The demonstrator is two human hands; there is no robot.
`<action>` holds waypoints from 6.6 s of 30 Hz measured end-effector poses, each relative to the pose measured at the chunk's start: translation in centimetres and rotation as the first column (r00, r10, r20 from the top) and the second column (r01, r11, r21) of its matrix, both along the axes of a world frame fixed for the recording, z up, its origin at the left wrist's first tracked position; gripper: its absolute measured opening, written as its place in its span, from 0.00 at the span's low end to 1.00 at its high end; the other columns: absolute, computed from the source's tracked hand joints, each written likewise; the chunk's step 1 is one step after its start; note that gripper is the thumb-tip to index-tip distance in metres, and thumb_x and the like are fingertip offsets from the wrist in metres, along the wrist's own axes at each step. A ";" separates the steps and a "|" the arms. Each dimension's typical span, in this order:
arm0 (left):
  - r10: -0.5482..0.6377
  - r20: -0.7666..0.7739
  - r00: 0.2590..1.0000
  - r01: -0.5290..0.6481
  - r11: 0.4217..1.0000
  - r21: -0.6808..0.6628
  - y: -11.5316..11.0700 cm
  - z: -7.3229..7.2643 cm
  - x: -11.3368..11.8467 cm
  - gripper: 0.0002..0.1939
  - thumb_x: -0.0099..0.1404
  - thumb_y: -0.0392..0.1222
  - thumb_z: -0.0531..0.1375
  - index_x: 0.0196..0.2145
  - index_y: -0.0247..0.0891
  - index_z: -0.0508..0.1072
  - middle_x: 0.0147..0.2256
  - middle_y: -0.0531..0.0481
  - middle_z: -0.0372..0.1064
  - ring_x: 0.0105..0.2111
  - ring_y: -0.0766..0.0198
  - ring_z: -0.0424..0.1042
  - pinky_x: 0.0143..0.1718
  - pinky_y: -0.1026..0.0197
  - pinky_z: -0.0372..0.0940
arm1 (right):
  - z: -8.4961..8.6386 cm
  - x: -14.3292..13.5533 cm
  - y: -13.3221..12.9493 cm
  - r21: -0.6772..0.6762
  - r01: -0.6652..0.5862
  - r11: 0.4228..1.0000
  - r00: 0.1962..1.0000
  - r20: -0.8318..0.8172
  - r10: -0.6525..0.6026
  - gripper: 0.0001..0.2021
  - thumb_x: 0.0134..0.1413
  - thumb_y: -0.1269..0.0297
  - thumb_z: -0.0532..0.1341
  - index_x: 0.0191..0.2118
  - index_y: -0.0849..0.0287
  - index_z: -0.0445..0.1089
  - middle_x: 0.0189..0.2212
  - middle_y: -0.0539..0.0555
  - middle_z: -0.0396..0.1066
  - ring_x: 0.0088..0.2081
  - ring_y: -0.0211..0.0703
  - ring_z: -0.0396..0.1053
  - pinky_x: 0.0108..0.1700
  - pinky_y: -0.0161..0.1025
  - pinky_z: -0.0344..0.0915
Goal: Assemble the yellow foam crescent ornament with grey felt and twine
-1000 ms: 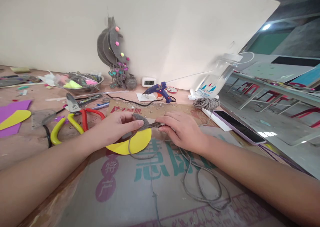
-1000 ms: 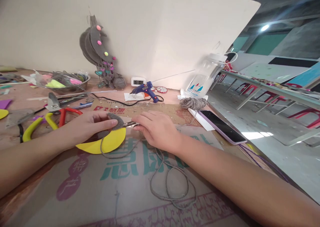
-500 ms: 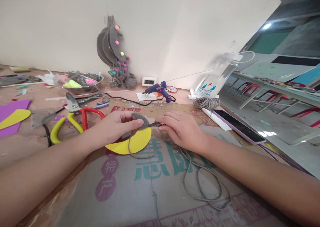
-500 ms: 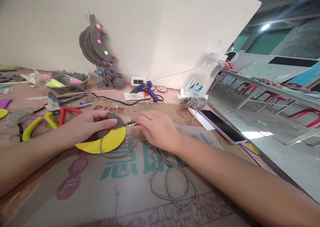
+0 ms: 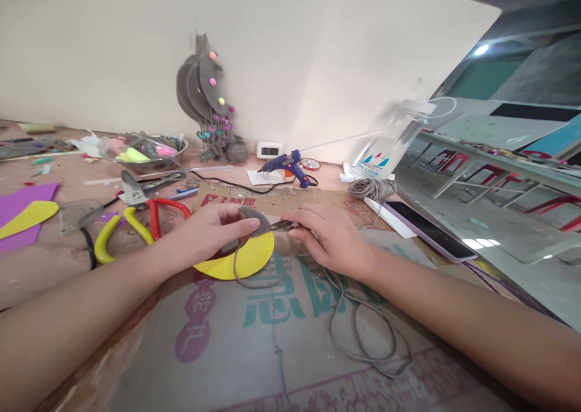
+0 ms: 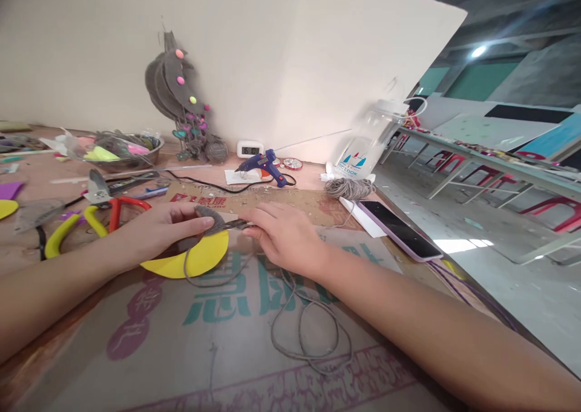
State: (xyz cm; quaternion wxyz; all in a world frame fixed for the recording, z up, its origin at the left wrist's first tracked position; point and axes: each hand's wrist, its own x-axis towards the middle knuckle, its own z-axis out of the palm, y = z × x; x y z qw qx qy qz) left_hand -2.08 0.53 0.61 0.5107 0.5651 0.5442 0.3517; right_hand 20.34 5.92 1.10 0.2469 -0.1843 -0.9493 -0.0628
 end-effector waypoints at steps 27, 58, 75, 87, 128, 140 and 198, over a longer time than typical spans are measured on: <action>0.004 -0.002 1.000 -0.004 1.000 0.010 0.0 0.1 0.2 0.14 0.56 0.51 0.59 0.31 0.35 0.71 0.23 0.54 0.66 0.21 0.72 0.63 0.20 0.70 0.55 | -0.1 -0.2 -0.3 -0.098 0.026 0.995 0.997 -0.071 -0.033 0.12 0.60 0.64 0.51 0.45 0.62 0.65 0.35 0.56 0.71 0.35 0.42 0.66 0.37 0.38 0.61; 0.000 -0.117 0.993 0.007 0.999 0.054 -0.2 0.0 0.3 0.16 0.56 0.53 0.58 0.33 0.36 0.72 0.19 0.56 0.60 0.15 0.73 0.53 0.15 0.69 0.46 | 0.0 -2.7 -1.2 -0.900 -0.032 0.434 0.968 -0.136 -0.211 0.12 0.54 0.57 0.56 0.33 0.61 0.69 0.21 0.46 0.60 0.24 0.32 0.58 0.26 0.31 0.53; 0.018 -0.152 0.988 -0.012 0.999 0.041 -0.4 0.6 0.6 0.13 0.55 0.52 0.59 0.29 0.39 0.74 0.15 0.59 0.55 0.12 0.76 0.46 0.12 0.69 0.41 | 0.1 -2.6 -1.4 -0.855 -0.041 0.517 0.975 -0.148 -0.168 0.12 0.56 0.57 0.55 0.34 0.61 0.67 0.23 0.47 0.63 0.24 0.32 0.59 0.26 0.31 0.56; 0.034 -0.153 0.988 -0.026 0.998 0.058 0.0 -0.2 0.0 0.17 0.54 0.56 0.59 0.31 0.38 0.74 0.24 0.53 0.68 0.21 0.69 0.62 0.18 0.68 0.52 | 0.3 0.0 0.3 -0.013 0.041 0.999 0.997 -0.058 -0.041 0.13 0.61 0.61 0.50 0.42 0.61 0.67 0.32 0.56 0.69 0.35 0.42 0.65 0.36 0.38 0.59; -0.021 -0.033 0.999 0.023 0.998 0.065 0.1 -0.2 0.0 0.15 0.56 0.52 0.59 0.33 0.36 0.73 0.29 0.52 0.71 0.27 0.68 0.66 0.25 0.68 0.60 | 0.0 -0.4 0.2 -0.046 0.008 0.999 0.999 -0.051 -0.010 0.12 0.60 0.61 0.52 0.40 0.62 0.69 0.31 0.55 0.71 0.32 0.40 0.66 0.32 0.35 0.59; 0.007 -0.070 0.998 -0.006 1.000 0.020 -0.3 0.3 0.2 0.13 0.56 0.50 0.59 0.28 0.37 0.72 0.19 0.57 0.64 0.16 0.74 0.57 0.16 0.71 0.51 | -0.2 -0.5 0.4 -0.033 -0.028 0.999 0.999 -0.027 0.027 0.12 0.61 0.61 0.51 0.41 0.62 0.69 0.30 0.55 0.71 0.33 0.41 0.66 0.33 0.35 0.59; 0.018 -0.040 0.999 -0.017 1.000 0.018 -0.5 0.8 0.5 0.12 0.56 0.48 0.59 0.30 0.36 0.73 0.22 0.55 0.67 0.19 0.72 0.60 0.17 0.70 0.52 | -0.5 -0.4 0.5 -0.122 -0.007 0.993 0.994 -0.110 -0.007 0.14 0.60 0.60 0.52 0.46 0.62 0.67 0.35 0.57 0.71 0.37 0.43 0.66 0.38 0.39 0.62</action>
